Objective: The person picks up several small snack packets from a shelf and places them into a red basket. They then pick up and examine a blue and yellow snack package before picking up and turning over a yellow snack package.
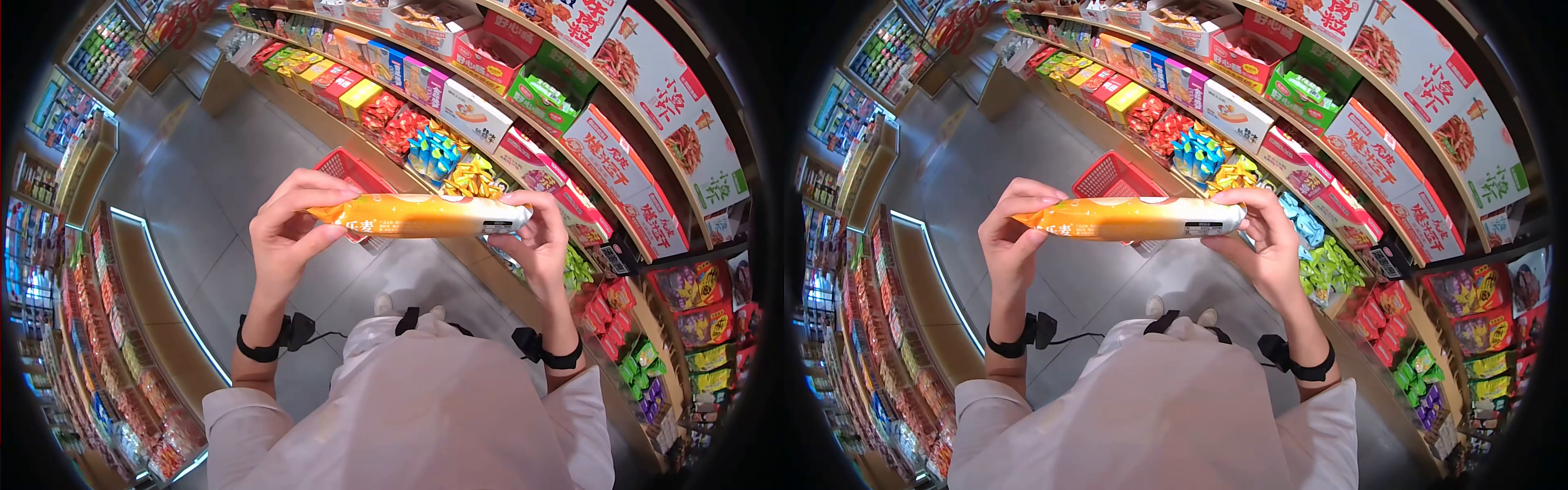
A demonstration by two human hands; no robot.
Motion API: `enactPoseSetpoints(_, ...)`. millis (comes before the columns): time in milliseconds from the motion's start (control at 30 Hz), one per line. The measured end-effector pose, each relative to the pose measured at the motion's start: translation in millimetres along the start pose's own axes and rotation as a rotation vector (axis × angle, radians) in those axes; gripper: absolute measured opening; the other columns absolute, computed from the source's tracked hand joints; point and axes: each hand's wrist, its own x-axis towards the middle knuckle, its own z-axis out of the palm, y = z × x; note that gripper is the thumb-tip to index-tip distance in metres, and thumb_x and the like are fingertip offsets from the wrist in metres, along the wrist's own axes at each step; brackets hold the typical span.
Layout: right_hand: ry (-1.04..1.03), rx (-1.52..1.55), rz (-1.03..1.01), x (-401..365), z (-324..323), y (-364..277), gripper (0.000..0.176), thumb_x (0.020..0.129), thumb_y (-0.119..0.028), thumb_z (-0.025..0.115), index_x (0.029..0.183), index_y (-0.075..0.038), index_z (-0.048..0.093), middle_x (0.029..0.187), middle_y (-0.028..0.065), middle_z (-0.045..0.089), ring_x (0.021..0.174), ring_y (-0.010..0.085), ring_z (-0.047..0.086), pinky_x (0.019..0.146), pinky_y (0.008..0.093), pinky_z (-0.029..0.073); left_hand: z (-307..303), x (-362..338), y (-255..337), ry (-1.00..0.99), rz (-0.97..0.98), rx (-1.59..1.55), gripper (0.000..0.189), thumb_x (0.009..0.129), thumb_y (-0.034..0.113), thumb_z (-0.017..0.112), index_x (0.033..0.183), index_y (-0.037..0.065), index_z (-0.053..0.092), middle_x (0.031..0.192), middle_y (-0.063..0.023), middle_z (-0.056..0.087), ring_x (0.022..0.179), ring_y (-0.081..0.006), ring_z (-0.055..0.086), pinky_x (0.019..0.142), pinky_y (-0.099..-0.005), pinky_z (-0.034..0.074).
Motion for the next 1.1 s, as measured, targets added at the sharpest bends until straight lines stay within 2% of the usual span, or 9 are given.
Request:
enactPoseSetpoints(33, 0.003, -0.002, -0.001, 1, 1, 0, 0.047, 0.068, 0.012, 0.067, 0.108, -0.003, 0.049, 0.107, 0.0065, 0.052, 0.1, 0.0147, 0.053, 0.083, 0.0267, 0.046, 0, -1, 0, 0.022, -0.016, 0.017, 0.023, 0.077, 0.014, 0.064, 0.095, 0.0, 0.061, 0.095, -0.0137, 0.056, 0.091, -0.0231, 0.056, 0.08, -0.0317, 0.047)
enactPoseSetpoints(267, -0.004, -0.005, 0.049, 8, 13, -4, 0.046, 0.068, 0.011, 0.066, 0.108, -0.003, 0.048, 0.104, 0.0063, 0.054, 0.098, 0.014, 0.055, 0.082, 0.0258, 0.046, -7, -5, 4, 0.101, -0.099, -0.031, 0.022, 0.079, 0.015, 0.061, 0.096, 0.001, 0.059, 0.094, -0.0111, 0.055, 0.09, -0.0205, 0.055, 0.08, -0.0297, 0.046)
enactPoseSetpoints(467, -0.097, 0.206, 0.233, 14, 20, -8, 0.042, 0.071, 0.013, 0.06, 0.109, -0.001, 0.046, 0.093, 0.0092, 0.058, 0.079, 0.0119, 0.058, 0.066, 0.022, 0.047, -12, -8, 14, 0.174, -0.211, -0.041, 0.019, 0.082, 0.017, 0.058, 0.091, 0.001, 0.058, 0.087, -0.0061, 0.051, 0.082, -0.0126, 0.053, 0.073, -0.0239, 0.044)
enactPoseSetpoints(567, -0.045, 0.216, 0.272, 17, 29, -9, 0.041, 0.072, 0.013, 0.058, 0.109, 0.001, 0.045, 0.09, 0.01, 0.059, 0.071, 0.0109, 0.057, 0.058, 0.0208, 0.045, -9, -9, 15, 0.235, -0.25, -0.073, 0.017, 0.083, 0.017, 0.057, 0.089, 0.001, 0.057, 0.086, -0.0044, 0.05, 0.08, -0.0099, 0.052, 0.072, -0.0216, 0.044)
enactPoseSetpoints(933, -0.057, 0.257, 0.344, 18, 27, 3, 0.036, 0.075, 0.01, 0.058, 0.107, 0.001, 0.044, 0.085, 0.0097, 0.059, 0.066, 0.0106, 0.056, 0.055, 0.0213, 0.045, -6, -9, 10, 0.307, -0.361, -0.121, 0.016, 0.084, 0.017, 0.056, 0.088, 0.002, 0.056, 0.086, -0.0033, 0.049, 0.078, -0.0082, 0.054, 0.068, -0.0184, 0.045)
enactPoseSetpoints(1033, -0.04, 0.242, 0.347, 17, 23, 8, 0.036, 0.076, 0.009, 0.058, 0.107, 0.001, 0.044, 0.085, 0.0097, 0.059, 0.065, 0.0108, 0.056, 0.055, 0.0214, 0.045, -6, -7, 7, 0.278, -0.389, -0.181, 0.017, 0.083, 0.015, 0.059, 0.09, -0.001, 0.057, 0.085, -0.0027, 0.051, 0.082, -0.0097, 0.054, 0.075, -0.0234, 0.045)
enactPoseSetpoints(1100, -0.027, 0.23, 0.341, 14, 21, 13, 0.035, 0.076, 0.009, 0.058, 0.107, 0.0, 0.044, 0.085, 0.0098, 0.059, 0.065, 0.0109, 0.056, 0.055, 0.0216, 0.045, -5, -6, -2, 0.272, -0.403, -0.209, 0.018, 0.084, 0.015, 0.059, 0.092, 0.0, 0.057, 0.088, -0.0034, 0.053, 0.082, -0.0102, 0.055, 0.074, -0.0239, 0.045)
